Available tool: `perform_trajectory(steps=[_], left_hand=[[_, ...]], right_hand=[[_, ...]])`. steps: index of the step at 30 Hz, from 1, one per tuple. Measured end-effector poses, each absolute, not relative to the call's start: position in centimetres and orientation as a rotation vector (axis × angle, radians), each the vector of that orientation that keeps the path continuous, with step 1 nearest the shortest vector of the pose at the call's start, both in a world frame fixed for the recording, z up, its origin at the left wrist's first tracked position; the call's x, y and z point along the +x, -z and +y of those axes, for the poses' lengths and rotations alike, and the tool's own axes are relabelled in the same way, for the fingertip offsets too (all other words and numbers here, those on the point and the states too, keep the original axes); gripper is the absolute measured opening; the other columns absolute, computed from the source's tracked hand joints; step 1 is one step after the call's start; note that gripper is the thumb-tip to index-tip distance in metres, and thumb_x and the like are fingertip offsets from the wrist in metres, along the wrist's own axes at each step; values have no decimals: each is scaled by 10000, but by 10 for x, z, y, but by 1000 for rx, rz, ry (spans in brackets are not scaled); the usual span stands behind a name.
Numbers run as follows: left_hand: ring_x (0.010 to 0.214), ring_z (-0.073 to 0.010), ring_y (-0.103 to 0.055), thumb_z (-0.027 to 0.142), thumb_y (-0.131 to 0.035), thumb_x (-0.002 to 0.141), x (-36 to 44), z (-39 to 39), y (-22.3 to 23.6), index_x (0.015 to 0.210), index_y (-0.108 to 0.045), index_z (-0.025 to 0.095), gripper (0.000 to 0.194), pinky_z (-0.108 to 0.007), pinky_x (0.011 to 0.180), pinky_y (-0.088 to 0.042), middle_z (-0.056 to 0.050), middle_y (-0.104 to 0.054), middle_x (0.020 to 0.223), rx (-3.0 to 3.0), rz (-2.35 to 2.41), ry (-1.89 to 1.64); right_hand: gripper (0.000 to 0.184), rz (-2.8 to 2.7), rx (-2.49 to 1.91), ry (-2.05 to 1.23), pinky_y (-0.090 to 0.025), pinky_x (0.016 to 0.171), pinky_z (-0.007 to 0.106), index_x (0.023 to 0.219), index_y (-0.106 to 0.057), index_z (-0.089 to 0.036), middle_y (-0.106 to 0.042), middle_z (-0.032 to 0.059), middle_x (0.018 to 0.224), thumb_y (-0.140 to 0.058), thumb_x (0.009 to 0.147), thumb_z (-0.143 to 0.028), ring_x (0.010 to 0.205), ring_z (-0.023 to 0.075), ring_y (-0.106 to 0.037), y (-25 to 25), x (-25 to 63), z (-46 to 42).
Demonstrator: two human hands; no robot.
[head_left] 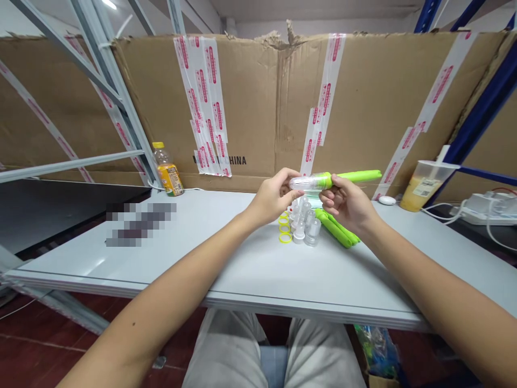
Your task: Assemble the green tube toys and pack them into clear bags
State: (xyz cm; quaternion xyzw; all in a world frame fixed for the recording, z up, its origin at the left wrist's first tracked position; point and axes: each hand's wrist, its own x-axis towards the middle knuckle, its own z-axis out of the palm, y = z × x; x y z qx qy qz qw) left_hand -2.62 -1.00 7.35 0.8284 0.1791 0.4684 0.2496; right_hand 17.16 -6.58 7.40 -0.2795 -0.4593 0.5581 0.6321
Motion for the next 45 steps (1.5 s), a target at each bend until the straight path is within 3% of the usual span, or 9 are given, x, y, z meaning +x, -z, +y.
perform_trajectory(steps=[4, 9, 14, 24, 28, 31, 36, 41, 45], left_hand=[[688, -132, -591, 341, -571, 938, -34, 0, -64, 1051, -568, 163, 211, -272, 653, -456, -42, -649, 872, 2790, 588, -1489], [667, -179, -583, 430, -472, 965, -39, -2, -68, 964, -565, 169, 277, -296, 624, -399, -67, -616, 815, 3031, 695, -1442], [705, -208, -570, 460, -452, 946, -38, -12, -72, 853, -553, 194, 299, -309, 655, -381, -88, -602, 794, 2986, 789, -1296], [531, -112, -352, 475, -508, 919, -30, -20, -72, 634, -406, 199, 410, -268, 549, -244, 30, -384, 558, 2408, 748, -1371], [436, -74, -237, 582, -483, 894, -24, -10, -71, 574, -369, 206, 507, -241, 455, -180, 61, -256, 496, 1865, 668, -1174], [364, -50, -185, 644, -470, 881, -23, -2, -70, 545, -307, 222, 563, -222, 396, -127, 85, -190, 458, 1597, 647, -961], [340, -66, -369, 794, -453, 825, -24, -3, -72, 669, -483, 181, 633, -206, 361, -261, 47, -392, 455, 1572, 656, -915], [514, -98, -590, 464, -817, 695, -25, -9, -75, 1091, -539, 203, 549, -198, 431, -423, 31, -619, 713, 1657, 471, -1116], [519, -91, -582, 472, -791, 730, -25, -8, -75, 973, -578, 154, 453, -198, 417, -435, 13, -613, 694, 1692, 479, -1201]], right_hand=[[348, -1023, -632, -1358, -298, 357, 153, 688, -491, -188, -419, -59, 546, -794, 733, -354, 474, 64, -396, -71, 171, -64], [389, -992, -594, -1408, -252, 345, 134, 666, -442, -197, -307, -88, 528, -817, 714, -287, 457, 51, -294, -70, 170, -66], [382, -988, -579, -1452, -244, 341, 132, 676, -424, -210, -246, -89, 551, -787, 755, -297, 464, 59, -230, -70, 171, -65], [350, -1085, -547, -1392, -256, 370, 162, 664, -456, -200, -245, -74, 588, -783, 752, -287, 506, 73, -297, -67, 172, -64], [227, -1210, -546, -1327, -305, 408, 183, 890, -618, -201, -391, -54, 644, -785, 755, -275, 566, 90, -384, -65, 174, -66], [399, -1307, -573, -1272, -342, 432, 209, 1120, -628, -238, -481, -41, 692, -786, 758, -297, 603, 114, -442, -63, 173, -67], [456, -1264, -604, -1257, -330, 417, 211, 1190, -605, -236, -449, -52, 646, -763, 780, -358, 581, 123, -466, -63, 172, -66], [402, -1162, -583, -1294, -321, 410, 202, 1136, -614, -226, -403, -62, 626, -745, 784, -372, 556, 112, -457, -67, 176, -61], [414, -1122, -590, -1318, -326, 409, 200, 1120, -611, -215, -461, -50, 641, -752, 768, -381, 564, 111, -484, -66, 177, -59]])
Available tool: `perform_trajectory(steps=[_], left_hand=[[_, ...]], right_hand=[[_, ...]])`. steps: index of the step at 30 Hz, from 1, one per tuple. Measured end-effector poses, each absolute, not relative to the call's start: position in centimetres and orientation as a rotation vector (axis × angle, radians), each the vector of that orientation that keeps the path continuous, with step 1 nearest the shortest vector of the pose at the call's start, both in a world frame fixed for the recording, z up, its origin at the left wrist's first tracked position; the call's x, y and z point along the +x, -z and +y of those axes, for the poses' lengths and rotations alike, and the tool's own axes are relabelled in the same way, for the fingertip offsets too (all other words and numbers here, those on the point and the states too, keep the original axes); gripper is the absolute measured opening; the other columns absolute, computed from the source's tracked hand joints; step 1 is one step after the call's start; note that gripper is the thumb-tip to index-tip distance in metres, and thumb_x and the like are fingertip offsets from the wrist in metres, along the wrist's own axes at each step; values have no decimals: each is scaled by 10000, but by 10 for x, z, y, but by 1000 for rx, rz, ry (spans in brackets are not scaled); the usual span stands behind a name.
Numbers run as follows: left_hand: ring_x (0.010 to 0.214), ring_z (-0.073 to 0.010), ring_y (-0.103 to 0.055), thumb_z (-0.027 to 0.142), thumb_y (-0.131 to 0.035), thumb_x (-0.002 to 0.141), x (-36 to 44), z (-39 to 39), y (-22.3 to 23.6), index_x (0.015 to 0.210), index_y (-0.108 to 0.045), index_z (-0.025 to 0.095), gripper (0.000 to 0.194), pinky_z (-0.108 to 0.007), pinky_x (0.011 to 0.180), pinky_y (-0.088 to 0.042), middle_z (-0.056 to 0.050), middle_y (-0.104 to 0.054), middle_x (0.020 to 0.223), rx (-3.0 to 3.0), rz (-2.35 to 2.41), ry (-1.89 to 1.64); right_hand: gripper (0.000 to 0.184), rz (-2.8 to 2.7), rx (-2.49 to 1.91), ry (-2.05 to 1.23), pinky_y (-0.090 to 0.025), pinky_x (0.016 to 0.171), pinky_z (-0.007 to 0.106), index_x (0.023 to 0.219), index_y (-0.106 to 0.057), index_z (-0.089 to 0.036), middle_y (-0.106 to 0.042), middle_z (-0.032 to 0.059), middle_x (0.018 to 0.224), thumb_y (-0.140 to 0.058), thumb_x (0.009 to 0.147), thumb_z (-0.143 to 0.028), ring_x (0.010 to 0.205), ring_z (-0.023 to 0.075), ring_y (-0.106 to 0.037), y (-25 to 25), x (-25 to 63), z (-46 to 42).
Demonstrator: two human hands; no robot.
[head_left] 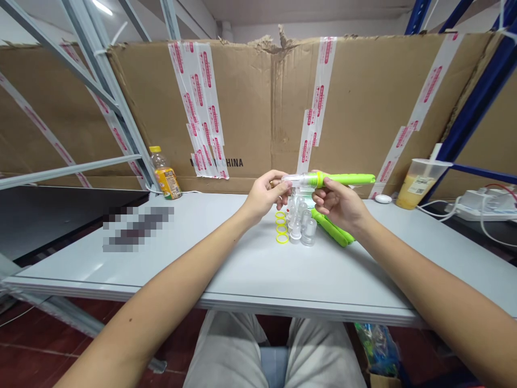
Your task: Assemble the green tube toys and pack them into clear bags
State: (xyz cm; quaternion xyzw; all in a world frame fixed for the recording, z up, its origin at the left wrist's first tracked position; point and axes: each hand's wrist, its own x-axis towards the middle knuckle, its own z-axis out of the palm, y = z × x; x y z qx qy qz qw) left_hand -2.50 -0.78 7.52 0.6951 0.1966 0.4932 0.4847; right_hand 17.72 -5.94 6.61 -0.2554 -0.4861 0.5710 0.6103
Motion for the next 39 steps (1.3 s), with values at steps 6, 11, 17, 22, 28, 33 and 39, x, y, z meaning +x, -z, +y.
perform_trajectory(steps=[6, 11, 17, 22, 28, 33, 39], left_hand=[[528, -109, -610, 530, -757, 747, -25, -6, -74, 882, -565, 147, 449, -212, 393, -452, -27, -659, 752, 1590, 525, -1193], [501, -95, -594, 549, -727, 763, -25, -6, -75, 813, -538, 158, 437, -203, 390, -435, -11, -646, 718, 1537, 513, -1199], [471, -87, -569, 510, -716, 761, -25, -7, -79, 819, -555, 154, 395, -205, 383, -415, 3, -622, 684, 1483, 509, -1211], [470, -87, -574, 463, -709, 759, -26, -7, -79, 821, -564, 155, 346, -202, 383, -409, 9, -619, 669, 1486, 526, -1226], [426, -91, -555, 468, -697, 779, -28, -6, -80, 803, -556, 168, 333, -202, 365, -380, 28, -589, 602, 1474, 521, -1266], [373, -59, -483, 471, -706, 777, -29, -7, -83, 756, -543, 174, 339, -179, 343, -290, 41, -558, 553, 1511, 570, -1380], [379, -40, -406, 505, -685, 782, -33, 0, -87, 715, -497, 191, 372, -163, 335, -230, 57, -494, 529, 1373, 577, -1579]], right_hand=[[468, -1163, -570, -1287, -342, 424, 187, 1187, -555, -298, -473, -94, 587, -748, 763, -252, 450, 74, -385, -64, 175, -64], [558, -1245, -521, -1330, -399, 445, 207, 1235, -527, -342, -566, -67, 664, -738, 727, -245, 553, 121, -532, -65, 178, -66], [665, -1290, -534, -1404, -438, 494, 226, 1231, -566, -379, -649, -22, 808, -763, 611, -242, 761, 182, -633, -65, 184, -65], [489, -1261, -527, -1605, -477, 520, 283, 1146, -614, -292, -666, 40, 817, -692, 717, -515, 748, 215, -647, -70, 190, -64], [500, -1478, -530, -1614, -457, 452, 231, 1108, -520, -278, -672, 36, 927, -808, 700, -303, 693, 186, -662, -65, 189, -63], [432, -1615, -449, -1604, -498, 491, 234, 1030, -441, -254, -652, 26, 994, -766, 760, -159, 677, 144, -657, -60, 189, -58], [435, -1684, -457, -1593, -517, 507, 262, 1058, -442, -241, -655, 35, 995, -750, 771, -131, 638, 138, -647, -60, 192, -57]])
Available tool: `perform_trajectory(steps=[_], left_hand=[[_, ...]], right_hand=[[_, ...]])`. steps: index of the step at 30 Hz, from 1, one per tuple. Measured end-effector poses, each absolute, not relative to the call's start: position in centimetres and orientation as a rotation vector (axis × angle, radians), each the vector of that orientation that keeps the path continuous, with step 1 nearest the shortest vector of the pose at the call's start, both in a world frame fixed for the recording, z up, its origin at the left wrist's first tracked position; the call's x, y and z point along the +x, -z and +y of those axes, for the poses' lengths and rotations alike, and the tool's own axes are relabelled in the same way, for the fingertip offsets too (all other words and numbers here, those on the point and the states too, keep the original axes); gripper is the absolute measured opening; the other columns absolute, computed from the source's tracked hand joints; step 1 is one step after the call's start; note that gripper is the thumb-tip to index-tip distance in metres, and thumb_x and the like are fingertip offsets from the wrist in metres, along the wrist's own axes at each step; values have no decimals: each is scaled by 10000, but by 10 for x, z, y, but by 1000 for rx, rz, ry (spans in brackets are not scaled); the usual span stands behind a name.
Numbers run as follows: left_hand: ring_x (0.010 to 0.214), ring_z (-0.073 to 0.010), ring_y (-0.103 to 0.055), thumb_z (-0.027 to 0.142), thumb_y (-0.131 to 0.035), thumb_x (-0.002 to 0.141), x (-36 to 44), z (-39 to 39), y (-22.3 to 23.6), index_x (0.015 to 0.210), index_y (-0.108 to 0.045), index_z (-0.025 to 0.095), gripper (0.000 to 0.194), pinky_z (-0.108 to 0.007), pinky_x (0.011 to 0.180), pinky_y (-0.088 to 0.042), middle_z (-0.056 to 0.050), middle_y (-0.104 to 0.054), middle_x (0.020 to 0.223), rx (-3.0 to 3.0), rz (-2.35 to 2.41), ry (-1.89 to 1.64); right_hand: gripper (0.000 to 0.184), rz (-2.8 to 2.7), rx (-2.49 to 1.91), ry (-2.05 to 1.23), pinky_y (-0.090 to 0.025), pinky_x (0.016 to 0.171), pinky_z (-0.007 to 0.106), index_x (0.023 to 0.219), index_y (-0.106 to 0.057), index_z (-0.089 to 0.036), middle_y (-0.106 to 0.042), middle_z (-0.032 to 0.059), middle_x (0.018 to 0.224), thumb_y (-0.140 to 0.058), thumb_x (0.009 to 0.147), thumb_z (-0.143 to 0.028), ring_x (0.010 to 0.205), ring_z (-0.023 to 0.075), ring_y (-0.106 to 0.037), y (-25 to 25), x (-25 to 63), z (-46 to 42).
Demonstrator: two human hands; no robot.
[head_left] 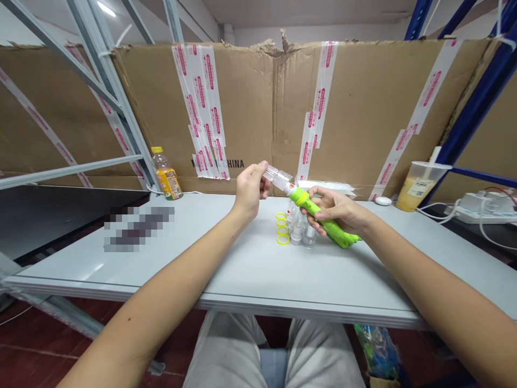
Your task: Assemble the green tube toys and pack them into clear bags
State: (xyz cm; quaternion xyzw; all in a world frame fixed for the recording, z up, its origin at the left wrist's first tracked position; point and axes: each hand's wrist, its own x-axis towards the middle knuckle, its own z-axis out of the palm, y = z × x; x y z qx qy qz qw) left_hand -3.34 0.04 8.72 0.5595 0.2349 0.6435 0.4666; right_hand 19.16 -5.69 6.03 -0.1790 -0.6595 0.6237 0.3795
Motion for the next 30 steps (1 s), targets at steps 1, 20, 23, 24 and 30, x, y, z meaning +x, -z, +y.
perform_trajectory(steps=[1, 20, 23, 24, 30], left_hand=[[389, -43, -413, 507, -685, 781, -35, 2, -88, 719, -495, 193, 372, -162, 334, -228, 56, -495, 537, 1342, 568, -1610], [675, -157, -517, 444, -662, 807, -5, -48, -48, 742, -620, 183, 272, -323, 646, -431, -26, -610, 706, 2925, 123, -1306], [845, -207, -579, 435, -660, 816, -1, -45, -40, 789, -669, 185, 251, -389, 796, -460, -72, -666, 887, 3021, 105, -1219], [906, -221, -590, 427, -659, 822, -1, -44, -38, 804, -679, 187, 242, -407, 845, -458, -79, -673, 943, 3030, 109, -1202], [1098, -253, -587, 419, -647, 845, -3, -39, -36, 869, -702, 208, 220, -453, 994, -421, -75, -691, 1113, 3049, 144, -1178]], right_hand=[[451, -1685, -461, -1586, -519, 513, 272, 1081, -447, -241, -656, 36, 994, -746, 765, -125, 629, 139, -644, -60, 192, -57], [283, -1307, -493, -1339, -324, 432, 228, 927, -546, -188, -547, 10, 819, -588, 658, -111, 542, 100, -457, -75, 226, -45], [282, -1303, -513, -1333, -322, 436, 229, 920, -550, -185, -549, 12, 814, -586, 651, -109, 544, 103, -451, -74, 227, -44], [280, -1306, -516, -1333, -319, 436, 228, 916, -550, -184, -549, 13, 812, -586, 649, -108, 545, 103, -450, -74, 226, -44], [282, -1314, -521, -1338, -321, 442, 231, 926, -551, -182, -548, 12, 815, -589, 655, -114, 545, 104, -455, -74, 225, -45]])
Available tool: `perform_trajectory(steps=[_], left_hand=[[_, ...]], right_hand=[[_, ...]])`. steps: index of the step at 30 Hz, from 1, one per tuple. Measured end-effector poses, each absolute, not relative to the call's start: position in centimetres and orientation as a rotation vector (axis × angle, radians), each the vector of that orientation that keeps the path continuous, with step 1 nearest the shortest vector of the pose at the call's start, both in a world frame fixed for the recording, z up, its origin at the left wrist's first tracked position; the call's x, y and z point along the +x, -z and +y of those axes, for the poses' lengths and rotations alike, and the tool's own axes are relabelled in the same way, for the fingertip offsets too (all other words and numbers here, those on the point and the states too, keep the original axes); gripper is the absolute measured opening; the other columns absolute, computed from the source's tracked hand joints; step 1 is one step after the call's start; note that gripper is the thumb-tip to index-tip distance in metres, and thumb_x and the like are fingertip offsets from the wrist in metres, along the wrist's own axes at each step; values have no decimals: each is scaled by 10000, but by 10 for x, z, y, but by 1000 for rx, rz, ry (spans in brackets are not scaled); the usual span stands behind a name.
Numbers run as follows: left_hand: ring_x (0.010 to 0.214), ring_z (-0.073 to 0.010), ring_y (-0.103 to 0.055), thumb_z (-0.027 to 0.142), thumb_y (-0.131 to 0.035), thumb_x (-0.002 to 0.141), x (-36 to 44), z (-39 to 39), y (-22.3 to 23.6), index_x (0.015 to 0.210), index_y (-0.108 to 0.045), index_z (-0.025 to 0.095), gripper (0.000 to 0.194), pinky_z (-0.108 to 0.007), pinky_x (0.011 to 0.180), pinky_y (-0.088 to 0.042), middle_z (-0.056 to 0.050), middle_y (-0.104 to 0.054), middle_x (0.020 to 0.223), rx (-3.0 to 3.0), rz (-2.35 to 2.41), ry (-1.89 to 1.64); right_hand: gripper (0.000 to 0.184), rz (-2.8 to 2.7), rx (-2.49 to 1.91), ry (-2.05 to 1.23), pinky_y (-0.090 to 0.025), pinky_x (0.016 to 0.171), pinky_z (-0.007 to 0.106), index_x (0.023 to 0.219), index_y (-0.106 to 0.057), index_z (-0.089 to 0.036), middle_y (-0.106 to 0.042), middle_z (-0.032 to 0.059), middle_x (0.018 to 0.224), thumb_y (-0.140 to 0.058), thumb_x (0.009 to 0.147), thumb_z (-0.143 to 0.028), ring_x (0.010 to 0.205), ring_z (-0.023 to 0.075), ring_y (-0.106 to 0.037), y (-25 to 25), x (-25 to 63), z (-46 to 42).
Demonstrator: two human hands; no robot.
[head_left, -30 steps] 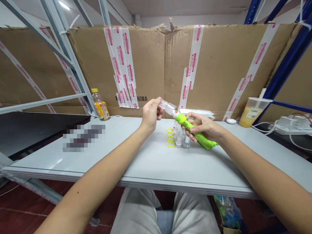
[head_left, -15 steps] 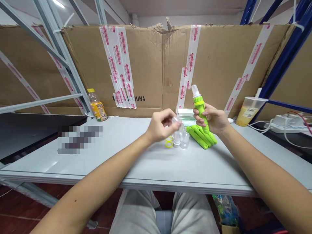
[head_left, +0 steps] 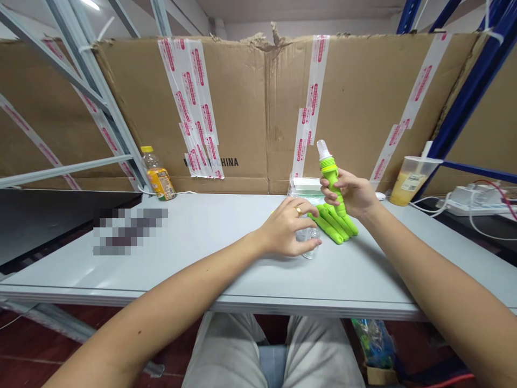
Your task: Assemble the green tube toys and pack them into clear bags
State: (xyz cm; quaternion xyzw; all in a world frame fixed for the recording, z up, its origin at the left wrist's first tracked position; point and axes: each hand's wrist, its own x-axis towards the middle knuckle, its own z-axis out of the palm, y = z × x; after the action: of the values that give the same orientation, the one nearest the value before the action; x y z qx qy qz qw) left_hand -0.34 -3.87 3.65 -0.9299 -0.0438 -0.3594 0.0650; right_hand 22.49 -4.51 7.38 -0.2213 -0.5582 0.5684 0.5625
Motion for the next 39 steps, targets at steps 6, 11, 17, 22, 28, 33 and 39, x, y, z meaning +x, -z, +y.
perform_trajectory(steps=[6, 11, 17, 22, 28, 33, 39], left_hand=[[1142, -250, -587, 407, -647, 861, -2, -34, -33, 909, -711, 217, 206, -458, 1000, -417, -65, -704, 1169, -2792, -95, 1093], [1160, -251, -583, 403, -655, 861, -2, -32, -31, 929, -717, 216, 208, -464, 1010, -407, -60, -707, 1200, -2777, -96, 1093], [1172, -260, -571, 396, -673, 848, -2, -31, -31, 940, -716, 215, 207, -475, 1015, -405, -70, -696, 1215, -2788, -112, 1063], [1171, -268, -569, 388, -682, 838, -2, -32, -32, 951, -714, 219, 206, -489, 1017, -402, -74, -694, 1210, -2799, -130, 1042], [1194, -276, -567, 405, -672, 841, -3, -34, -35, 1034, -694, 221, 267, -491, 1034, -387, -84, -691, 1218, -2823, -140, 1019], [1133, -272, -589, 429, -639, 854, -5, -33, -39, 1102, -624, 198, 339, -471, 998, -403, -99, -694, 1171, -2780, -131, 1093], [881, -185, -596, 401, -591, 900, -9, -23, -39, 1071, -478, 205, 284, -371, 826, -481, -51, -631, 941, -2561, -474, 1776]], right_hand=[[280, -1341, -516, -1347, -317, 447, 234, 935, -550, -180, -551, 12, 819, -584, 664, -118, 541, 106, -465, -74, 225, -46], [295, -1360, -519, -1355, -314, 440, 237, 951, -541, -183, -558, 13, 819, -584, 667, -121, 537, 109, -462, -74, 224, -46], [299, -1375, -507, -1367, -323, 449, 243, 966, -538, -182, -556, 12, 825, -582, 676, -124, 543, 113, -473, -73, 226, -45], [329, -1380, -515, -1371, -325, 442, 246, 978, -530, -192, -560, 12, 820, -588, 661, -130, 540, 115, -463, -73, 226, -45], [360, -1363, -516, -1383, -346, 437, 241, 1002, -529, -191, -562, 8, 810, -588, 653, -126, 540, 113, -468, -74, 224, -46], [377, -1398, -524, -1428, -345, 377, 212, 1047, -531, -177, -570, 12, 813, -591, 677, -140, 516, 99, -463, -76, 226, -48], [359, -1613, -505, -1624, -396, 284, 220, 1105, -517, -145, -606, 23, 798, -582, 754, -187, 412, 85, -457, -77, 224, -55]])
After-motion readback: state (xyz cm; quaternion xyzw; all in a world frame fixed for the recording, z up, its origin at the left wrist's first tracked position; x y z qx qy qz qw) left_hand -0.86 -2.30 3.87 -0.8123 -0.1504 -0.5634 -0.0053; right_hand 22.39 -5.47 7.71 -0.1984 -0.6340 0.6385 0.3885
